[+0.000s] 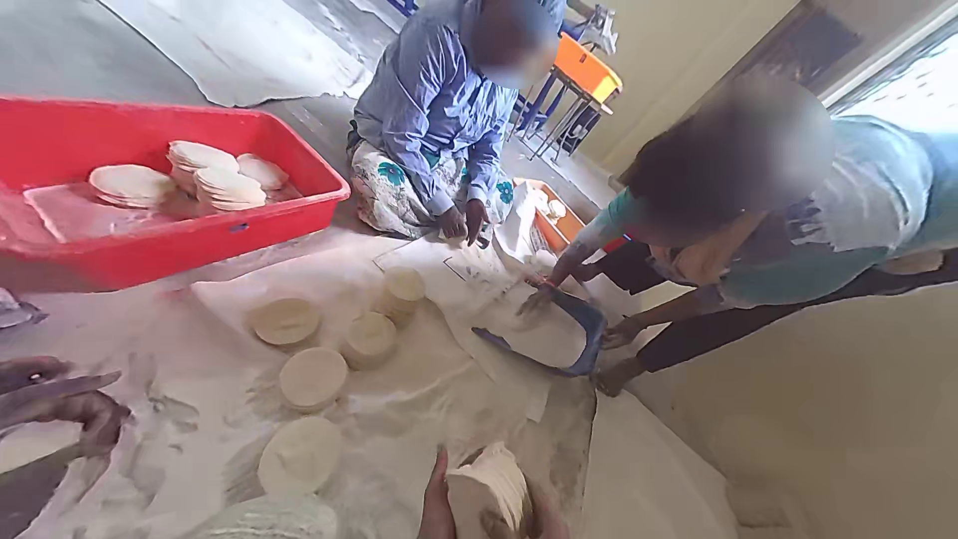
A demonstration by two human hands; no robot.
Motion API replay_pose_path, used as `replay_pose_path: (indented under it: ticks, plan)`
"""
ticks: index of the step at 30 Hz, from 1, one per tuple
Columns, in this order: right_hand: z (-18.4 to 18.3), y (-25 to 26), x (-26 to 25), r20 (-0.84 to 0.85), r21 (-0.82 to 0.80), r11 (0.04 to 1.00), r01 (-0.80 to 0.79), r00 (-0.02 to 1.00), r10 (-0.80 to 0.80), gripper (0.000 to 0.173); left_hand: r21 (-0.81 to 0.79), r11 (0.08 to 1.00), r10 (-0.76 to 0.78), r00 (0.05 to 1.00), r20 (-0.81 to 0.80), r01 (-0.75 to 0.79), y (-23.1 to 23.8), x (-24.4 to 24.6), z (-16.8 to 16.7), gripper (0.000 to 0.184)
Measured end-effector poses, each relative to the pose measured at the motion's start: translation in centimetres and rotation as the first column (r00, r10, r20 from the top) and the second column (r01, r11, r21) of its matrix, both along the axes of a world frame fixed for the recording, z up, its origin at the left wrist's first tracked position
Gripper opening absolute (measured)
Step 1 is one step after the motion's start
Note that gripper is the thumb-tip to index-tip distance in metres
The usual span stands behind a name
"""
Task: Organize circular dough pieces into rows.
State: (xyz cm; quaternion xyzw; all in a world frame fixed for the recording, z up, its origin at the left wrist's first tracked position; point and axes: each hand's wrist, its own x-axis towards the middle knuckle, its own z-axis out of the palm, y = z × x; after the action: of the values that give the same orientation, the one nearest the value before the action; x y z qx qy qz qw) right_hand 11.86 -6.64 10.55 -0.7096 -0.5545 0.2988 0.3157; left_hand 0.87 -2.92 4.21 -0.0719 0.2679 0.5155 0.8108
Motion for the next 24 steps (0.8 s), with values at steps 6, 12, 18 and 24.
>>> replay_pose_path:
  ticks: [6,12,18,24]
  plan:
    - [1.1,-1.1,-0.5,-0.058,0.139,0.99,0.008,0.998,0.0,0.078,0.193,0.981,0.027,0.999,-0.017,-0.023,0.7,-1.3,-1.4,0.09]
    - [1.4,-0.4,-0.8,-0.082,0.095,0.995,0.038,0.996,-0.03,0.068,0.264,0.963,0.063,0.997,-0.041,-0.05,1.3,-1.7,-0.6,0.092]
    - [0.8,-0.8,-0.7,-0.109,0.041,0.999,-0.007,0.994,0.011,0.065,0.176,0.984,-0.024,0.998,0.05,0.015,0.3,-1.1,-0.4,0.089]
    - [0.5,-1.1,-1.2,-0.075,0.062,0.998,0.025,0.997,-0.02,0.076,0.18,0.983,0.013,0.998,0.064,-0.024,0.0,-1.6,-1.0,0.09]
